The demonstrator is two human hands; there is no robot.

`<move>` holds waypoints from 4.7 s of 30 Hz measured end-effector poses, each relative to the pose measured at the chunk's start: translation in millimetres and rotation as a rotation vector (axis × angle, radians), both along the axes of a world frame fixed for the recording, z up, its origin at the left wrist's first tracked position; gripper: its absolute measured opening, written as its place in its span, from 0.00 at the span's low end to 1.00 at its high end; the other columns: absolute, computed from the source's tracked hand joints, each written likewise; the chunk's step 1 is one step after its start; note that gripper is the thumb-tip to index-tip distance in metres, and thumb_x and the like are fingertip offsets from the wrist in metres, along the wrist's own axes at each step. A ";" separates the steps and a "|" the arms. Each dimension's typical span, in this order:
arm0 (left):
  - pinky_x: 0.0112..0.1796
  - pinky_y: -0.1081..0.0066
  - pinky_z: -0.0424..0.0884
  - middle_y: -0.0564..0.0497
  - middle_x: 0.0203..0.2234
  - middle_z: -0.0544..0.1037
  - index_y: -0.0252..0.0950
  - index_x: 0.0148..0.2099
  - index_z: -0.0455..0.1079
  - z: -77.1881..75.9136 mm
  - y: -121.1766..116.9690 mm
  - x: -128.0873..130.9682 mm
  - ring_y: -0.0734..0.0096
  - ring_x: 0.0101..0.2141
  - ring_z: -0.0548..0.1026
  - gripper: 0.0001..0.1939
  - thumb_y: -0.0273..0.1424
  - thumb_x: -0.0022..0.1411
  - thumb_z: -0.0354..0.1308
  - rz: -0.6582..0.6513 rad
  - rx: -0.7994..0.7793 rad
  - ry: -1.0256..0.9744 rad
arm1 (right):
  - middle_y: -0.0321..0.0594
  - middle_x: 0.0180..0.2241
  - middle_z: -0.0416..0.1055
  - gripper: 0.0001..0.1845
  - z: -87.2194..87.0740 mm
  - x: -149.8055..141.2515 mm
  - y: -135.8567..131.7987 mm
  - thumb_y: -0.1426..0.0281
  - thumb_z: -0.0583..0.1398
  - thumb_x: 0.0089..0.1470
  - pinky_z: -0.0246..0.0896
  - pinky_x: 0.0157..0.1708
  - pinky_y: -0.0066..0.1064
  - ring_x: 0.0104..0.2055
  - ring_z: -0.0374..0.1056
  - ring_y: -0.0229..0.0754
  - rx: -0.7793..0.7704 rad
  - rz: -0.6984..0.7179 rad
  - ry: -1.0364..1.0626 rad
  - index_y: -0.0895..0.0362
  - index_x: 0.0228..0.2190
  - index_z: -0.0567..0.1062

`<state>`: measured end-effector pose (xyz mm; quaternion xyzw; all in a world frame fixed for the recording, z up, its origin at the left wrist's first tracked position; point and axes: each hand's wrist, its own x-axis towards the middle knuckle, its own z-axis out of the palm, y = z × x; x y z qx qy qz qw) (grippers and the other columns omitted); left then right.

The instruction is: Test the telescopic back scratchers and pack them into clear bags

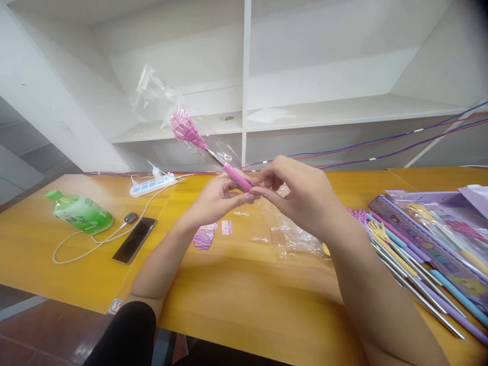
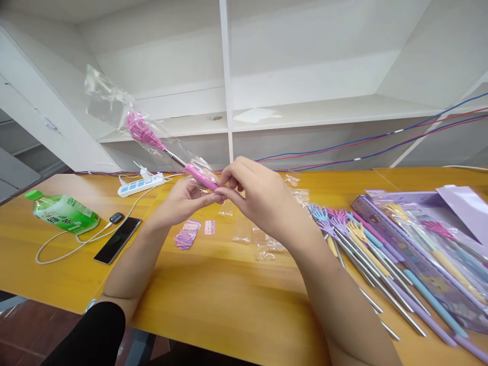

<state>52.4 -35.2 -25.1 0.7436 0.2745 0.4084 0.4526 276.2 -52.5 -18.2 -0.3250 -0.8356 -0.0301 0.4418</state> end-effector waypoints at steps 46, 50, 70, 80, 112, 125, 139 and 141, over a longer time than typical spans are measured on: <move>0.38 0.68 0.83 0.51 0.35 0.83 0.40 0.44 0.80 -8.1 6.9 -5.8 0.68 0.38 0.84 0.06 0.33 0.67 0.72 -0.093 0.509 -0.103 | 0.31 0.24 0.64 0.25 -1.2 -1.2 6.4 0.53 0.56 0.74 0.54 0.29 0.25 0.27 0.59 0.30 -0.669 0.576 0.153 0.57 0.29 0.70; 0.38 0.68 0.82 0.51 0.35 0.81 0.41 0.39 0.80 -6.4 8.0 -5.0 0.71 0.35 0.82 0.05 0.31 0.65 0.74 -0.077 0.611 -0.129 | 0.31 0.22 0.64 0.27 -6.9 -5.9 10.5 0.52 0.57 0.74 0.54 0.30 0.27 0.26 0.58 0.31 -0.786 0.704 0.235 0.57 0.27 0.68; 0.36 0.60 0.84 0.45 0.35 0.86 0.42 0.34 0.84 -7.4 10.1 -0.6 0.61 0.36 0.84 0.16 0.47 0.68 0.69 -0.002 0.489 -0.090 | 0.30 0.22 0.63 0.24 0.7 -20.4 -4.8 0.54 0.48 0.78 0.57 0.27 0.27 0.24 0.61 0.31 -0.903 0.523 0.263 0.56 0.34 0.68; 0.48 0.58 0.82 0.49 0.36 0.87 0.45 0.38 0.86 -8.2 14.3 -1.0 0.61 0.45 0.83 0.05 0.38 0.62 0.76 0.052 0.533 -0.195 | 0.35 0.26 0.66 0.23 -8.5 -21.5 -2.3 0.56 0.46 0.78 0.48 0.29 0.31 0.26 0.57 0.35 -0.493 0.051 0.132 0.54 0.31 0.61; 0.40 0.67 0.80 0.46 0.39 0.87 0.38 0.41 0.81 -1.8 13.5 -13.1 0.62 0.39 0.86 0.09 0.39 0.68 0.69 -0.621 -0.002 0.679 | 0.31 0.29 0.66 0.25 -5.0 -12.8 7.1 0.51 0.69 0.62 0.58 0.27 0.30 0.27 0.63 0.35 -0.558 0.196 0.558 0.52 0.51 0.69; 0.33 0.70 0.80 0.50 0.30 0.82 0.37 0.48 0.73 11.0 27.2 -37.9 0.66 0.29 0.84 0.11 0.39 0.73 0.64 -0.148 -0.075 0.052 | 0.45 0.47 0.69 0.30 -47.3 -54.6 48.8 0.56 0.26 0.75 0.66 0.31 0.27 0.34 0.68 0.33 -0.581 0.070 0.312 0.55 0.55 0.59; 0.17 0.72 0.70 0.48 0.35 0.82 0.39 0.47 0.73 18.1 23.3 -23.3 0.70 0.20 0.77 0.08 0.29 0.66 0.63 -0.128 -0.171 -0.227 | 0.49 0.57 0.72 0.19 -143.2 -104.6 53.7 0.62 0.62 0.70 0.69 0.59 0.48 0.61 0.68 0.51 -0.572 0.017 -0.688 0.61 0.55 0.76; 0.17 0.73 0.68 0.48 0.35 0.82 0.39 0.47 0.73 17.0 24.0 -22.0 0.70 0.20 0.77 0.08 0.28 0.66 0.63 -0.144 -0.181 -0.229 | 0.47 0.58 0.72 0.19 -143.8 -103.4 55.6 0.61 0.62 0.70 0.71 0.58 0.47 0.59 0.70 0.48 -0.540 -0.009 -0.701 0.59 0.56 0.75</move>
